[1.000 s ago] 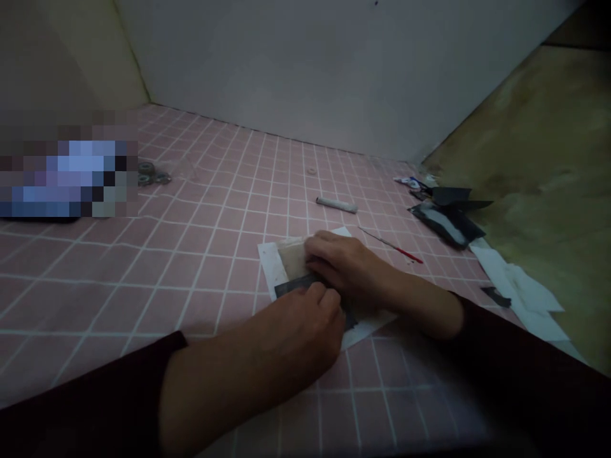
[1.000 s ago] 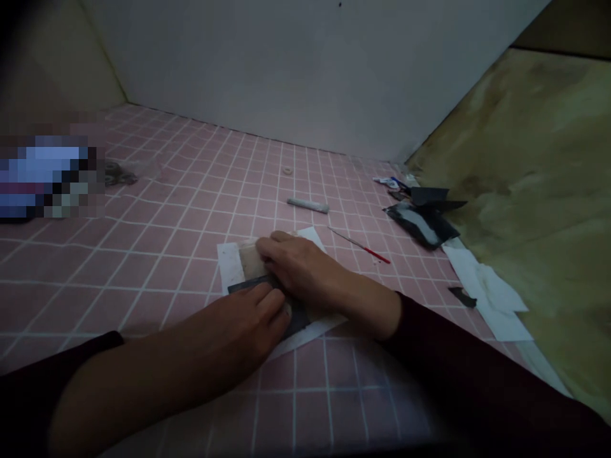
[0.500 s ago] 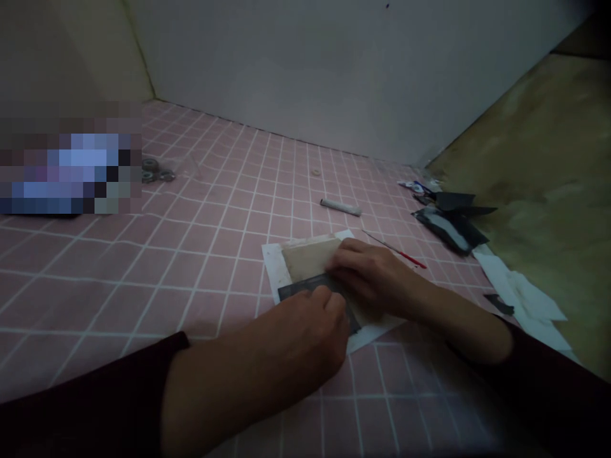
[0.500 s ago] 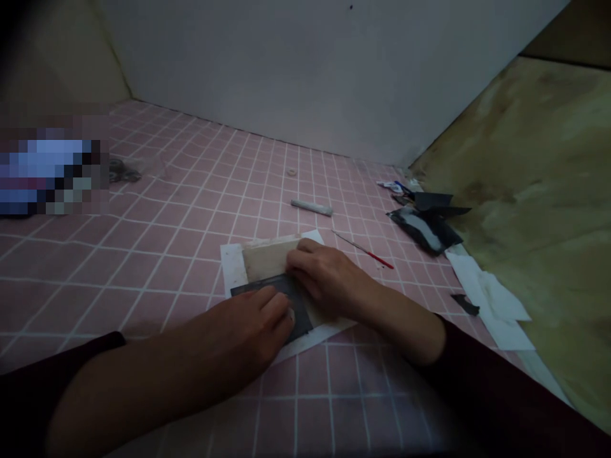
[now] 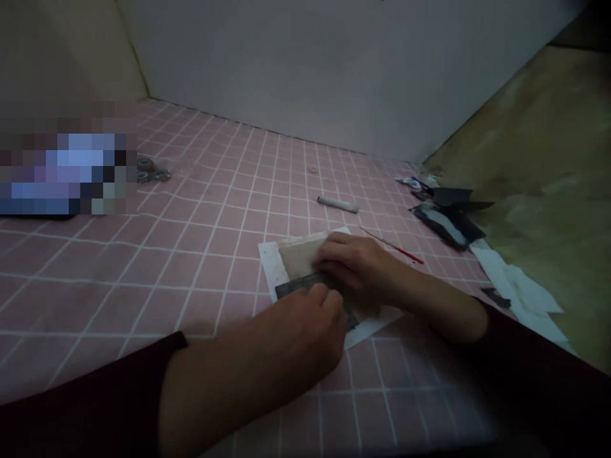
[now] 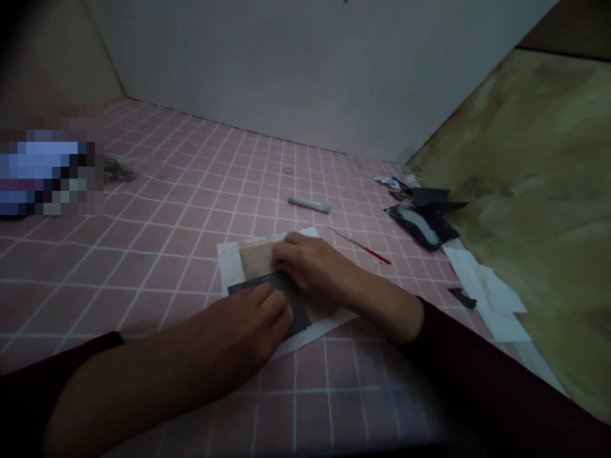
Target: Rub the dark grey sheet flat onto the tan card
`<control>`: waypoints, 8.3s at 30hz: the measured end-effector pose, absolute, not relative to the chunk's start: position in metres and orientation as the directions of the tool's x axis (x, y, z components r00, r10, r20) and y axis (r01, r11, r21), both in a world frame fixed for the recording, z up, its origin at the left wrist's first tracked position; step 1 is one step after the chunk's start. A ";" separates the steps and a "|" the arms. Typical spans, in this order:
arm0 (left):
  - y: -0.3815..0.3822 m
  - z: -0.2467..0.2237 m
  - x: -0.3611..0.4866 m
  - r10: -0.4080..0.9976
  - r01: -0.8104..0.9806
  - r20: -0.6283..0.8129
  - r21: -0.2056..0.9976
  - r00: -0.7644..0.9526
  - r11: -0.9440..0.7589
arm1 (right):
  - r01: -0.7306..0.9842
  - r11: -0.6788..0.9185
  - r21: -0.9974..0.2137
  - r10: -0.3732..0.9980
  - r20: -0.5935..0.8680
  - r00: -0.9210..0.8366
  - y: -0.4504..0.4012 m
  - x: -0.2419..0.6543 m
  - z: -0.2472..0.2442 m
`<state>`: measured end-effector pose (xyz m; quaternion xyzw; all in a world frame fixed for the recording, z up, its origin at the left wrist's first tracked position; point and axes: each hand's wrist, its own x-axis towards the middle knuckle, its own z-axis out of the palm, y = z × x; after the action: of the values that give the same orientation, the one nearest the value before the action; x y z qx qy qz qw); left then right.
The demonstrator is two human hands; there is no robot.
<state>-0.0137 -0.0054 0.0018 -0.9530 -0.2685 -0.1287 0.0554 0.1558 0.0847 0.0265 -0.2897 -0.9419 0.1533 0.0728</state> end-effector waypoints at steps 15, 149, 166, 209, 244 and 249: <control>-0.006 -0.004 -0.013 0.533 0.562 0.269 -0.041 0.802 -0.826 | 0.477 0.787 -0.393 0.551 0.098 -0.829 0.085 0.142 0.021; -0.005 -0.005 -0.016 0.552 0.546 0.258 0.101 0.793 -0.832 | 0.702 0.667 -0.250 0.743 0.149 -0.653 0.075 0.160 0.015; -0.003 -0.007 -0.015 0.528 0.529 0.265 0.075 0.807 -0.846 | 0.737 0.631 -0.240 0.762 0.013 -0.648 0.063 0.180 0.023; -0.004 -0.006 -0.015 0.558 0.548 0.227 0.111 0.798 -0.829 | 0.714 0.653 -0.253 0.757 0.185 -0.627 0.076 0.170 0.015; -0.003 -0.003 -0.014 0.562 0.553 0.213 0.104 0.799 -0.827 | 0.769 0.595 -0.233 0.803 0.139 -0.579 0.070 0.175 0.017; -0.004 -0.004 -0.015 0.554 0.540 0.236 0.128 0.799 -0.832 | 0.751 0.605 -0.265 0.791 0.086 -0.606 0.063 0.185 0.015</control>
<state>-0.0148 -0.0040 -0.0037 -0.9479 -0.2884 -0.1326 -0.0269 0.1853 0.0635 0.0155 -0.4328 -0.8904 0.1015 0.0977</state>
